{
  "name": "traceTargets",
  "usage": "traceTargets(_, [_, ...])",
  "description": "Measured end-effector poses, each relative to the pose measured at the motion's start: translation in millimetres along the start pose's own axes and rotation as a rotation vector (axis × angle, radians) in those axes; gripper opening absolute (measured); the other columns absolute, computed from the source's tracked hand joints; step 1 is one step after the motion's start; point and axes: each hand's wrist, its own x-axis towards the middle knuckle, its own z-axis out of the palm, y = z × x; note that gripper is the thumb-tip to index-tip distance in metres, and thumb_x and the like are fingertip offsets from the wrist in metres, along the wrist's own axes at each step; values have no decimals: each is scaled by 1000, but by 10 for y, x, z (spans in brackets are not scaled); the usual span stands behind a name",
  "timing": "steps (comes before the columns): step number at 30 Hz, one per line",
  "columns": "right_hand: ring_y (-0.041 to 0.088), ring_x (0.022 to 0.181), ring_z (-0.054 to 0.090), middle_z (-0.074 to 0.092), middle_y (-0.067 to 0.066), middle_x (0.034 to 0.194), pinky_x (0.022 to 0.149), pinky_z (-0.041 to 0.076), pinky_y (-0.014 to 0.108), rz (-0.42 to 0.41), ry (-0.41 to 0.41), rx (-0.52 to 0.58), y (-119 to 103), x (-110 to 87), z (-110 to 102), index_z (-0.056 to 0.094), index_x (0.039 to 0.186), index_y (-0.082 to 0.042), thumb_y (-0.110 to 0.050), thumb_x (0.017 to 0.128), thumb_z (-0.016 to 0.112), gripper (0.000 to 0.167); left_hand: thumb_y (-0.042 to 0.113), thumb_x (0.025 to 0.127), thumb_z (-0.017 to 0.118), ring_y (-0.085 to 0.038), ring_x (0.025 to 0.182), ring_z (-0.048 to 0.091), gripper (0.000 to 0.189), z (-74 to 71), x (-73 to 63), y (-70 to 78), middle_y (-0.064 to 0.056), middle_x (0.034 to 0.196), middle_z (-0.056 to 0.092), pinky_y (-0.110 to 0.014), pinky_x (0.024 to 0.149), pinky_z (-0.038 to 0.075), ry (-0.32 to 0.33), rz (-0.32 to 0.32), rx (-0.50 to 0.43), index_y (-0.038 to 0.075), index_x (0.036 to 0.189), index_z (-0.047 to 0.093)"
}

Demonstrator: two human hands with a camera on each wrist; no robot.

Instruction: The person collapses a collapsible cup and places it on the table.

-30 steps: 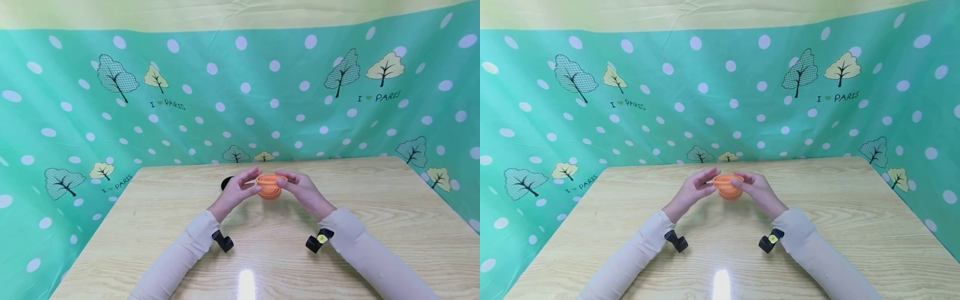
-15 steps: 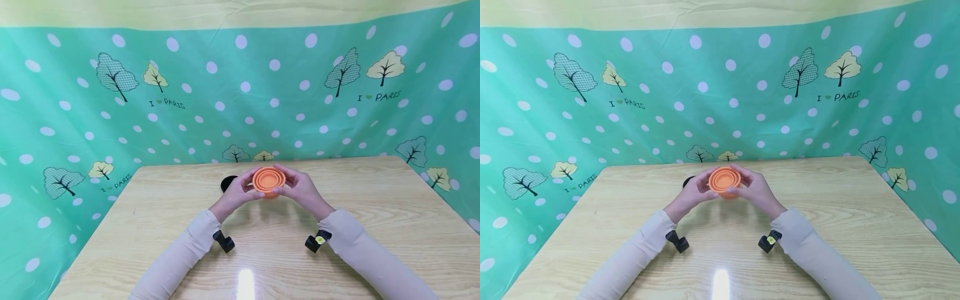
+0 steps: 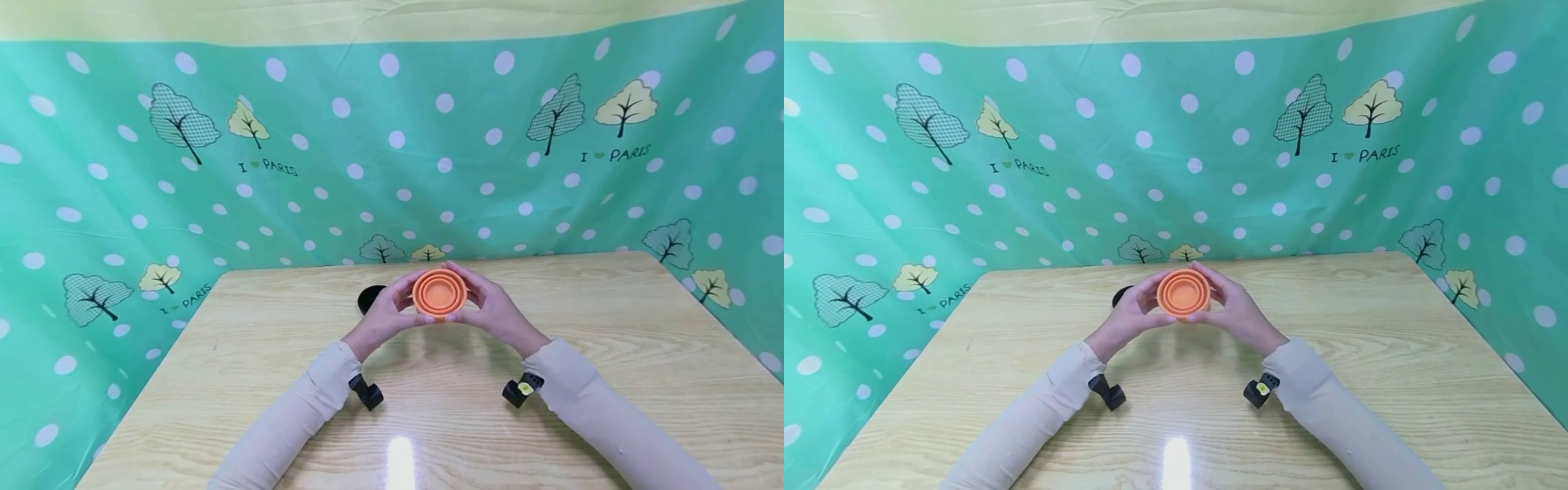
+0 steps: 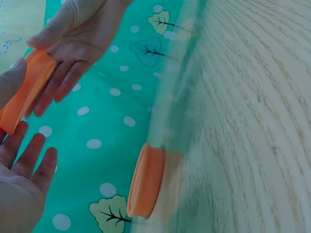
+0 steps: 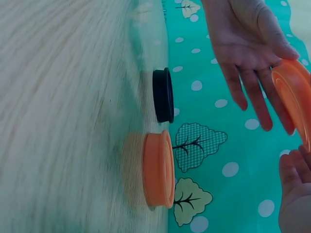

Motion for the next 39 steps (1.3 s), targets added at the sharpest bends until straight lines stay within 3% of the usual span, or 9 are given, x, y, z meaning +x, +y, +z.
traceTargets(6, [26,133,37,36,12,148,107,32,25,4,-7,-38,2,-7,-21,28,148,-5,-8,77,77,86,1,80,73,-21,124,47,72,44,-36,181,-7,142,46,-45,104,38,-20,29,18,7,144,38])
traceTargets(11, [26,131,40,43,11,143,106,33,20,-7,24,-46,16,-16,-26,35,144,-5,-6,75,78,82,-4,82,69,-25,129,43,75,55,-34,208,-10,147,39,-44,106,36,-32,25,35,3,146,31])
traceTargets(17, [25,129,43,47,9,140,107,34,27,-16,76,-94,62,-38,-59,41,141,-6,-11,72,81,80,-5,82,68,-29,131,40,78,26,-46,170,-13,149,35,-43,107,35,-58,16,49,2,148,26])
traceTargets(24, [28,130,42,47,12,139,107,35,36,131,118,-112,153,-28,-212,41,140,-4,-14,71,82,81,-4,83,68,-30,135,35,76,-130,-126,110,-14,147,38,-50,109,30,-4,-19,55,6,148,28])
traceTargets(32, [31,129,43,48,14,138,107,36,43,331,145,-154,363,-55,-416,41,141,-6,-29,77,79,78,3,85,69,-27,134,36,75,-321,-186,-83,-6,148,38,-44,111,29,45,-116,96,17,148,30])
traceTargets(39, [32,124,46,49,18,136,104,38,45,392,130,-241,515,-47,-546,38,141,-1,-29,78,77,79,7,85,70,-20,134,38,73,-435,-240,-151,-1,145,42,-39,110,32,66,-94,139,20,146,33])
